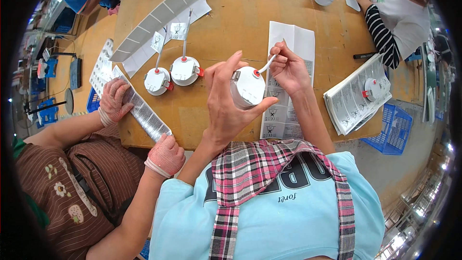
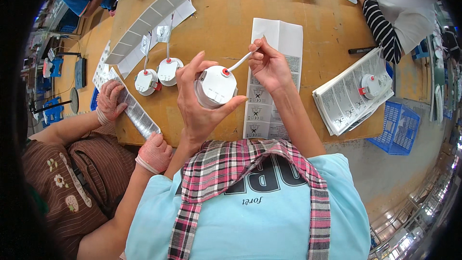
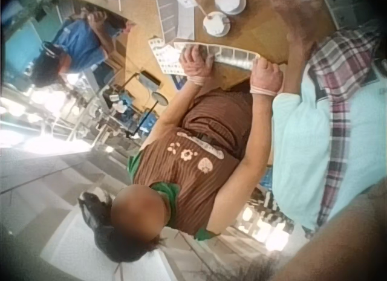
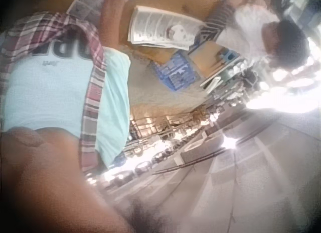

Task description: The recorder is assembling small circular electrical components by peeling adhesive labels from a sheet and carefully applying them to the components.

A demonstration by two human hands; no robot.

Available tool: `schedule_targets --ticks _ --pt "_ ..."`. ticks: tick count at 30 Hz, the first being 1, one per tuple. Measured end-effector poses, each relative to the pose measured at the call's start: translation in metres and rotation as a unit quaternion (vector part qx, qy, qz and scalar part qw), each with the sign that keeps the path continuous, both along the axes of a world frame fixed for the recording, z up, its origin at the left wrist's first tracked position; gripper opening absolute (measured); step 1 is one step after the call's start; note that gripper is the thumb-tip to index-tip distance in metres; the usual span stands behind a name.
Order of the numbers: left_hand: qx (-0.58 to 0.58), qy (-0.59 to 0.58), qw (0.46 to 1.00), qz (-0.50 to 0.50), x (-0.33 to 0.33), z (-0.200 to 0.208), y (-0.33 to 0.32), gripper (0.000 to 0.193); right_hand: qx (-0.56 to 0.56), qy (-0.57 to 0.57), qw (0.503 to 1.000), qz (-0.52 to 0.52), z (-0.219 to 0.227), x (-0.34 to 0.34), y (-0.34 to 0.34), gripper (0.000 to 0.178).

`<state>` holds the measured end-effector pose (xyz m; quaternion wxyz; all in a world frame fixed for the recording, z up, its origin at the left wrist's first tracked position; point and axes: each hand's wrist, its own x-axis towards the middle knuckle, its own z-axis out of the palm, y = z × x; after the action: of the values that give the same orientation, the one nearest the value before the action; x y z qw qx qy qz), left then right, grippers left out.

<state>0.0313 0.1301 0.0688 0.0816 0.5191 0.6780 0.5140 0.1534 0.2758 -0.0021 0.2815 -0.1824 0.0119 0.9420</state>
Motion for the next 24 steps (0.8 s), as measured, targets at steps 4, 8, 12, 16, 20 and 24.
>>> schedule_targets --ticks 4,8,12,16,20,24 --pt "-0.016 0.007 1.0 -0.006 0.0 0.002 0.001 0.095 -0.016 0.015 1.0 -0.008 0.0 0.002 0.001 0.02" --pt "-0.031 -0.004 0.999 0.005 -0.003 0.003 -0.004 0.092 0.068 -0.012 0.998 -0.013 -0.005 0.011 0.003 0.02" --pt "-0.054 -0.004 0.998 0.017 -0.009 -0.027 -0.001 0.082 0.38 -0.404 0.819 -0.146 0.034 0.015 0.001 0.027" --pt "-0.049 -0.023 0.998 0.036 -0.016 -0.052 -0.004 0.075 0.527 -0.38 0.733 -0.203 0.099 0.024 -0.005 0.03" --pt "-0.052 -0.003 0.998 0.033 -0.017 -0.068 -0.003 0.075 0.63 0.089 0.769 -0.056 0.187 0.026 -0.031 0.008" --pt "-0.079 0.01 0.997 0.023 -0.015 -0.074 -0.002 0.075 0.591 0.118 0.794 -0.084 0.223 0.031 -0.059 0.02"
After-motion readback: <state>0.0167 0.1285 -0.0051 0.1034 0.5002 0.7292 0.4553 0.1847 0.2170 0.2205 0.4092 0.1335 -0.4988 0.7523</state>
